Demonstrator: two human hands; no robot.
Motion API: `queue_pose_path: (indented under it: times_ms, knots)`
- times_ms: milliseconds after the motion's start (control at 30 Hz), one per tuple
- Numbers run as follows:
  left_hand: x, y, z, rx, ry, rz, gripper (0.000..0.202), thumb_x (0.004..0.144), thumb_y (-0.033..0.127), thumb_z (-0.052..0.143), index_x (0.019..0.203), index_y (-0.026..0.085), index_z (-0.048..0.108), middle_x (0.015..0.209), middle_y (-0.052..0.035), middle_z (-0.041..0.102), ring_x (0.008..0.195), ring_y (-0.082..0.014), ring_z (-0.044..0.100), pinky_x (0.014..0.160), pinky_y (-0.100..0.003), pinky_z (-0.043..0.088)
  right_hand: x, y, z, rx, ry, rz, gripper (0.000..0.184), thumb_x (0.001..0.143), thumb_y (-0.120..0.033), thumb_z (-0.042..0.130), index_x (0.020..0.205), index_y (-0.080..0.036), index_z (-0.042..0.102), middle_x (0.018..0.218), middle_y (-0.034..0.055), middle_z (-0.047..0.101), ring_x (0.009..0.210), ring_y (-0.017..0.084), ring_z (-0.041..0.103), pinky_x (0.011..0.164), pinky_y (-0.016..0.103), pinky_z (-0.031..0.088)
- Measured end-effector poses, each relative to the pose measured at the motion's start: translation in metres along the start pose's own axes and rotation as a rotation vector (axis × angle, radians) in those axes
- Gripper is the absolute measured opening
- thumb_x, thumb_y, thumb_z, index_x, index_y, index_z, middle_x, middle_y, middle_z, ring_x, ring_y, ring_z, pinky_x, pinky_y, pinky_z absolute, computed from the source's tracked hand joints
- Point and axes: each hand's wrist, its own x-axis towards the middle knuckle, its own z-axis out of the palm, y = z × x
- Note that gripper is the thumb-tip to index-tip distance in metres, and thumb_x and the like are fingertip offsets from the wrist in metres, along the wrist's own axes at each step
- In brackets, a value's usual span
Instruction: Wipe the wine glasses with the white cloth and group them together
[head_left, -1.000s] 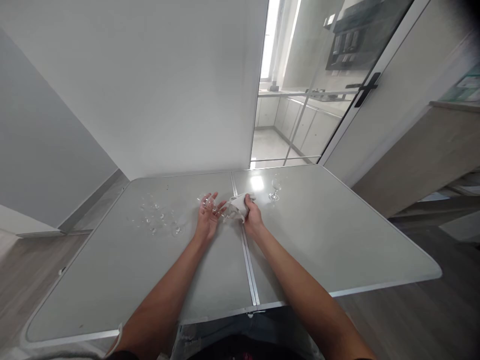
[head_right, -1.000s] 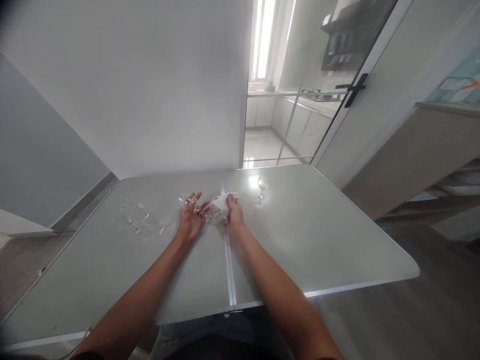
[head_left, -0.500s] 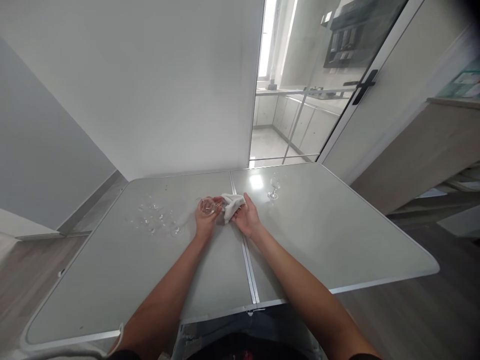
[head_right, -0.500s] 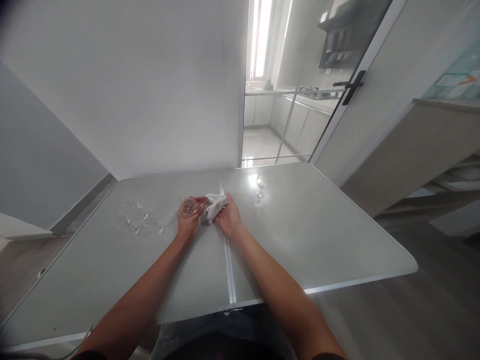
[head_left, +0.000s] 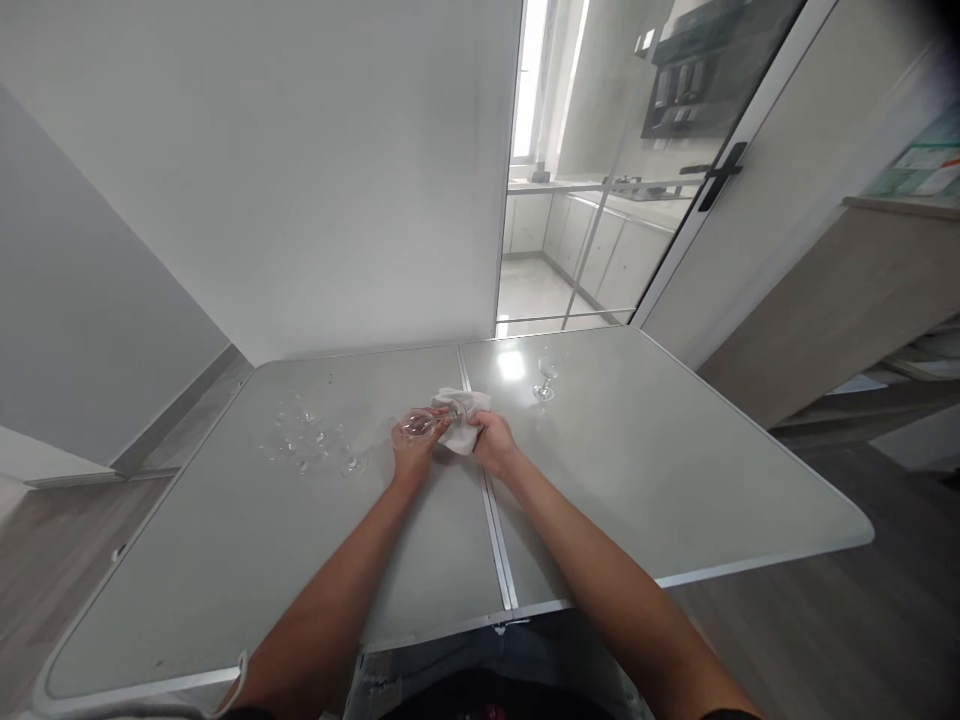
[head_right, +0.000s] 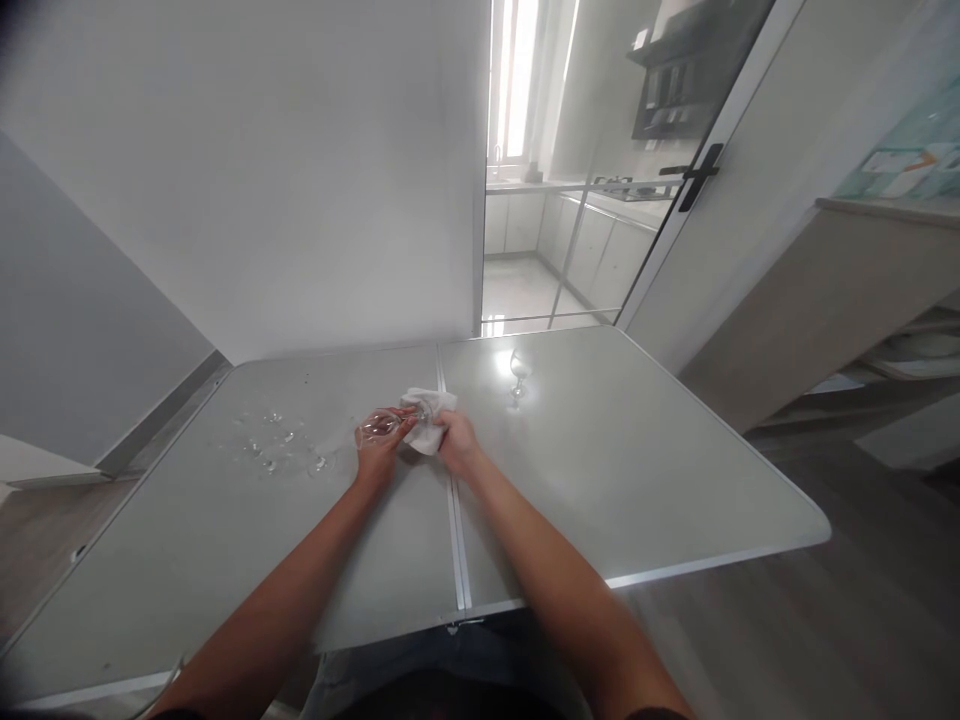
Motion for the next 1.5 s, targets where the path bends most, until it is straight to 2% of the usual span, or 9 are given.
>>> queue_pose_path:
  times_ms: [100, 300, 500, 700, 833, 1067, 1233, 1367, 1500]
  knots:
    - [0.002, -0.001, -0.001, 0.014, 0.008, -0.027, 0.028, 0.067, 0.032, 0.086, 0.081, 0.018, 0.065, 0.094, -0.0102, 0.077, 0.094, -0.0254, 0.074, 0.091, -0.041, 0.056, -0.006, 0.001, 0.008, 0.015, -0.141, 0.033, 0.026, 0.072, -0.024, 0.056, 0.092, -0.015, 0.070, 0.095, 0.0079, 0.073, 0.092, 0.023, 0.065, 0.081, 0.033, 0.053]
    - [0.002, 0.000, -0.001, 0.028, -0.005, -0.055, 0.031, 0.066, 0.034, 0.086, 0.080, 0.018, 0.063, 0.093, -0.0101, 0.077, 0.095, -0.0270, 0.074, 0.088, -0.040, 0.058, -0.006, 0.003, 0.007, -0.005, -0.056, -0.109, 0.025, 0.080, -0.031, 0.058, 0.098, -0.019, 0.070, 0.104, 0.0050, 0.072, 0.104, 0.022, 0.062, 0.094, 0.033, 0.048]
    - [0.005, 0.001, -0.001, 0.042, 0.124, 0.003, 0.030, 0.065, 0.032, 0.087, 0.076, 0.018, 0.063, 0.086, -0.0078, 0.076, 0.090, -0.0256, 0.075, 0.087, -0.039, 0.058, -0.006, 0.004, 0.006, -0.047, -0.092, 0.044, 0.025, 0.078, -0.029, 0.057, 0.096, -0.017, 0.070, 0.098, 0.0065, 0.072, 0.099, 0.023, 0.063, 0.089, 0.033, 0.050]
    - [0.001, 0.001, -0.001, 0.059, -0.047, -0.062, 0.031, 0.067, 0.036, 0.085, 0.080, 0.018, 0.063, 0.091, -0.0107, 0.077, 0.093, -0.0268, 0.074, 0.085, -0.040, 0.059, -0.005, -0.002, 0.006, -0.013, -0.117, 0.017, 0.027, 0.079, -0.030, 0.055, 0.098, -0.018, 0.070, 0.101, 0.0059, 0.072, 0.102, 0.022, 0.063, 0.092, 0.032, 0.049]
    - [0.005, -0.005, -0.003, 0.086, 0.098, -0.020, 0.034, 0.063, 0.036, 0.087, 0.077, 0.018, 0.062, 0.086, -0.0081, 0.076, 0.088, -0.0249, 0.074, 0.083, -0.037, 0.059, -0.005, 0.001, 0.002, -0.104, -0.103, 0.154, 0.024, 0.077, -0.025, 0.056, 0.093, -0.016, 0.071, 0.091, 0.0062, 0.072, 0.093, 0.022, 0.063, 0.084, 0.032, 0.050]
    - [0.001, -0.005, -0.003, 0.054, -0.045, -0.062, 0.030, 0.068, 0.037, 0.084, 0.077, 0.019, 0.061, 0.094, -0.0102, 0.077, 0.093, -0.0253, 0.074, 0.084, -0.038, 0.059, -0.001, 0.008, 0.003, -0.003, -0.059, 0.008, 0.019, 0.075, -0.027, 0.060, 0.089, -0.019, 0.069, 0.095, 0.0043, 0.072, 0.097, 0.021, 0.062, 0.087, 0.030, 0.050]
    - [0.005, -0.005, -0.005, 0.114, 0.055, -0.038, 0.032, 0.066, 0.037, 0.086, 0.079, 0.017, 0.064, 0.090, -0.0100, 0.077, 0.088, -0.0242, 0.074, 0.084, -0.037, 0.058, 0.000, 0.007, -0.002, -0.148, -0.048, 0.116, 0.015, 0.074, -0.026, 0.061, 0.083, -0.017, 0.068, 0.080, 0.0040, 0.068, 0.080, 0.019, 0.060, 0.071, 0.028, 0.049]
    - [0.004, 0.001, -0.002, 0.114, 0.015, -0.059, 0.030, 0.066, 0.036, 0.086, 0.076, 0.017, 0.066, 0.089, -0.0109, 0.077, 0.086, -0.0243, 0.074, 0.082, -0.036, 0.059, 0.003, 0.009, -0.003, -0.182, 0.062, -0.006, 0.009, 0.070, -0.026, 0.061, 0.073, -0.019, 0.063, 0.069, 0.0015, 0.062, 0.071, 0.017, 0.056, 0.063, 0.026, 0.045]
    - [-0.001, 0.005, 0.001, 0.129, -0.068, -0.056, 0.029, 0.065, 0.037, 0.086, 0.074, 0.018, 0.066, 0.089, -0.0102, 0.077, 0.087, -0.0246, 0.074, 0.081, -0.035, 0.059, 0.004, 0.006, -0.004, -0.144, -0.038, -0.035, 0.015, 0.070, -0.029, 0.060, 0.079, -0.019, 0.065, 0.078, 0.0028, 0.066, 0.078, 0.018, 0.059, 0.069, 0.026, 0.047]
